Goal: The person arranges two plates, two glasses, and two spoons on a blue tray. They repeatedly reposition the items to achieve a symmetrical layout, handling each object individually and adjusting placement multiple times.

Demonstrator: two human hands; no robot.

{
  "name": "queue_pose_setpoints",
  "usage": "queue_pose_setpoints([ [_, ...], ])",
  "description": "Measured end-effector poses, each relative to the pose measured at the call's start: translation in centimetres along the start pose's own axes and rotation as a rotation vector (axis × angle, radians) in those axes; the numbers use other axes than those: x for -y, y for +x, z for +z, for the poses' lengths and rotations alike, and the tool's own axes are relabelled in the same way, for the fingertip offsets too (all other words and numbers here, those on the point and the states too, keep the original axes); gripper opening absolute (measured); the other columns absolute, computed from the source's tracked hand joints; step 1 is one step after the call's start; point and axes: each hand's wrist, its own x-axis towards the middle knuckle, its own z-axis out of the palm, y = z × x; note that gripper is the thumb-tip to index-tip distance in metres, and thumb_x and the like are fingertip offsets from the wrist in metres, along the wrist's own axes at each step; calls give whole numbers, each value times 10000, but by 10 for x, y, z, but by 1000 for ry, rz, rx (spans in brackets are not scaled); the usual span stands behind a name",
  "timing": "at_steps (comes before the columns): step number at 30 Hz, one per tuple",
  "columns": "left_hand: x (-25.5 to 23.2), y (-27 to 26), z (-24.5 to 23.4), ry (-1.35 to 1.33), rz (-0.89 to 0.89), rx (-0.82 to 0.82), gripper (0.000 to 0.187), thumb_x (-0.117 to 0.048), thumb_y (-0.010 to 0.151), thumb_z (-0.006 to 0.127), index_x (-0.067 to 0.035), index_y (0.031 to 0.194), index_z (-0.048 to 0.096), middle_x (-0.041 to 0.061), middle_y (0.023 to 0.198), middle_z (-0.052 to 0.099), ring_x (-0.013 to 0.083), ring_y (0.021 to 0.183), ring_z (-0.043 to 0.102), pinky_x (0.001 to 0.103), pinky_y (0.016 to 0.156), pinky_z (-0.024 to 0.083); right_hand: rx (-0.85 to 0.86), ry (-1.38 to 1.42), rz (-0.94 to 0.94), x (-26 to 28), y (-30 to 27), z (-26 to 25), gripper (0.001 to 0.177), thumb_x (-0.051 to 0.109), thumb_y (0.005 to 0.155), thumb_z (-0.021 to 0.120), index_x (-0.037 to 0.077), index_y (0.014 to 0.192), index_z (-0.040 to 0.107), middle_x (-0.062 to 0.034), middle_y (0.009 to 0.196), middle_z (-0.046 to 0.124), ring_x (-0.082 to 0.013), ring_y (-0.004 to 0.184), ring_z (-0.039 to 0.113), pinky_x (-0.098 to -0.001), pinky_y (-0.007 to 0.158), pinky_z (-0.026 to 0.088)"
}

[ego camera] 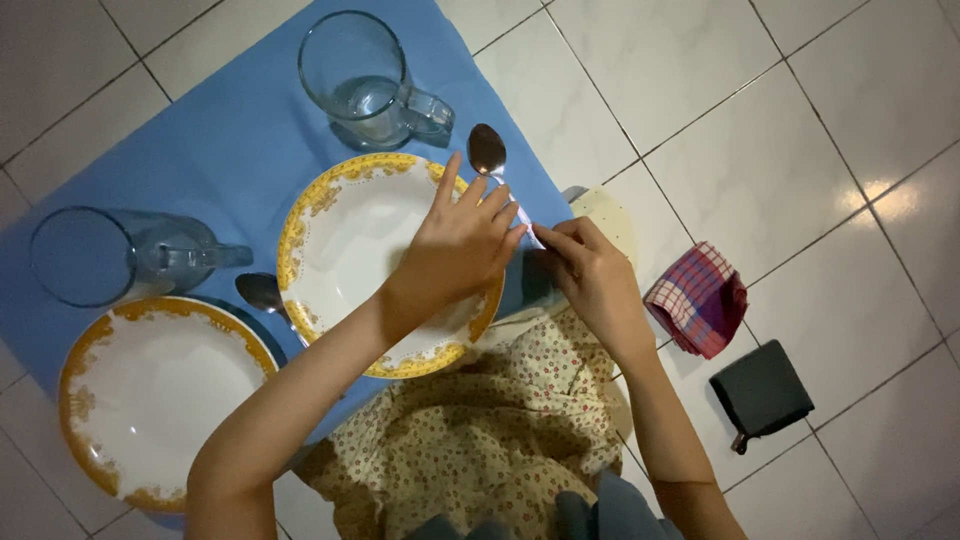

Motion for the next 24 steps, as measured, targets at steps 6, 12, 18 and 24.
queue_pose_setpoints([
  [6,-4,0,-10,20,-5,48,385,-325,1068,538,-13,1087,763,171,1114,703,366,1127,642,656,1143,285,-26,68,23,5,-2,-7,340,43,945,658,167,1250,746,-42,1033,679,-291,894,728,-401,755,591],
  [12,-35,-22,-73,9,-112,-44,374,-272,1006,636,-27,1289,635,178,1321,611,357,1195,623,567,1057,436,-267,231,-26,22,-14,-19,283,11,952,754,56,1231,750,-122,1010,674,-255,822,699,-325,689,572],
  [18,-62,-97,-118,-124,-456,-251,329,-213,954,683,-148,1276,678,32,1221,653,259,1084,670,401,862,514,-260,420,41,36,-32,6,259,5,975,718,43,1229,746,-118,991,725,-237,873,719,-316,711,579],
  [24,-104,-152,-144,-425,-944,-521,126,-132,1034,606,-64,1067,706,81,825,683,246,682,650,331,645,550,-175,515,105,53,-44,28,331,25,1017,663,-10,1346,655,-202,1012,711,-260,889,685,-396,766,577],
])
